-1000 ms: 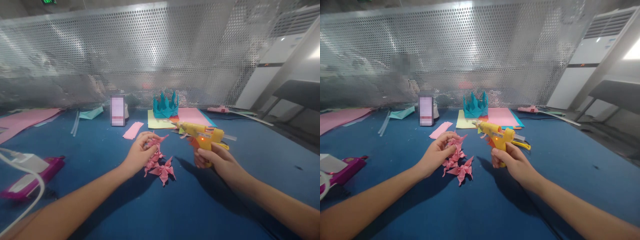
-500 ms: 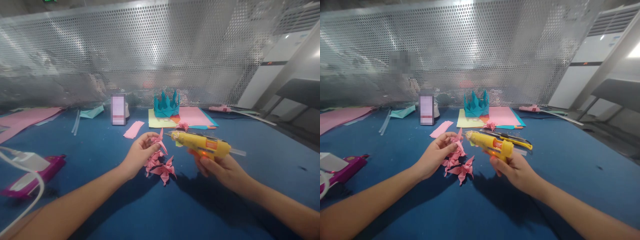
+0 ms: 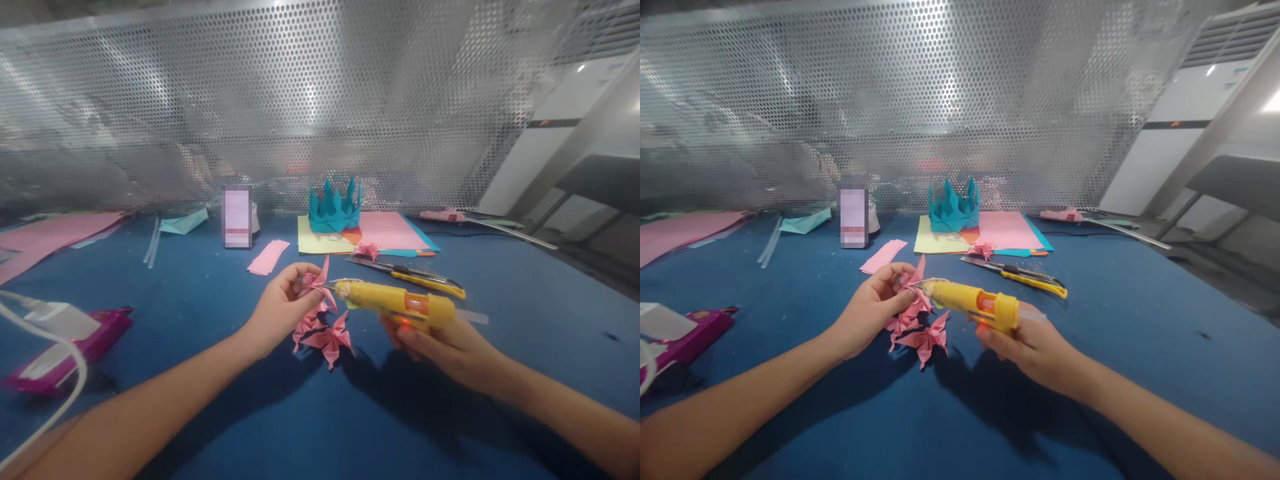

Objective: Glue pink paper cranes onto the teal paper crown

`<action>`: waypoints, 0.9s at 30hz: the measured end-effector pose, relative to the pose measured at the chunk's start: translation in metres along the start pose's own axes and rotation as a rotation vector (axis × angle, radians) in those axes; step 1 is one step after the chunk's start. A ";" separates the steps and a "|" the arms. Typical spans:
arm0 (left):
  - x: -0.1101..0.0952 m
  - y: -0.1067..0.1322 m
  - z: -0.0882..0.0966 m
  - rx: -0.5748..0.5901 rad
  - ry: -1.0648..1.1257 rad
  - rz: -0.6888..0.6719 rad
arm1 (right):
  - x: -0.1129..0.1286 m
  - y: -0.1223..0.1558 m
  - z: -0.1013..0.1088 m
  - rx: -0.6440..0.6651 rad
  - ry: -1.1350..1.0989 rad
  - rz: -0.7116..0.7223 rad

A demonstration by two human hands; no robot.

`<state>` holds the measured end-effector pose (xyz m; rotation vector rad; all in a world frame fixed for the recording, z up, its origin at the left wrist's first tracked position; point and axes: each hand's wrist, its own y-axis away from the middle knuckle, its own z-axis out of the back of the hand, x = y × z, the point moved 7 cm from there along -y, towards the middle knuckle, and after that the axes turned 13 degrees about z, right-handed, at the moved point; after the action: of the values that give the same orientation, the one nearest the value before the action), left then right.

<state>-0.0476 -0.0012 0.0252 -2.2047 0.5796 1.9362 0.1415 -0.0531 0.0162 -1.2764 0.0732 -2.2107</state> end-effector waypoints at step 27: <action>0.005 -0.002 -0.001 0.013 -0.024 0.032 | 0.016 -0.006 0.001 0.071 0.236 0.112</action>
<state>-0.0451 -0.0008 0.0205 -2.1741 0.6260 1.9667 0.1341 -0.0562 0.0311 -0.9459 0.1527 -2.2364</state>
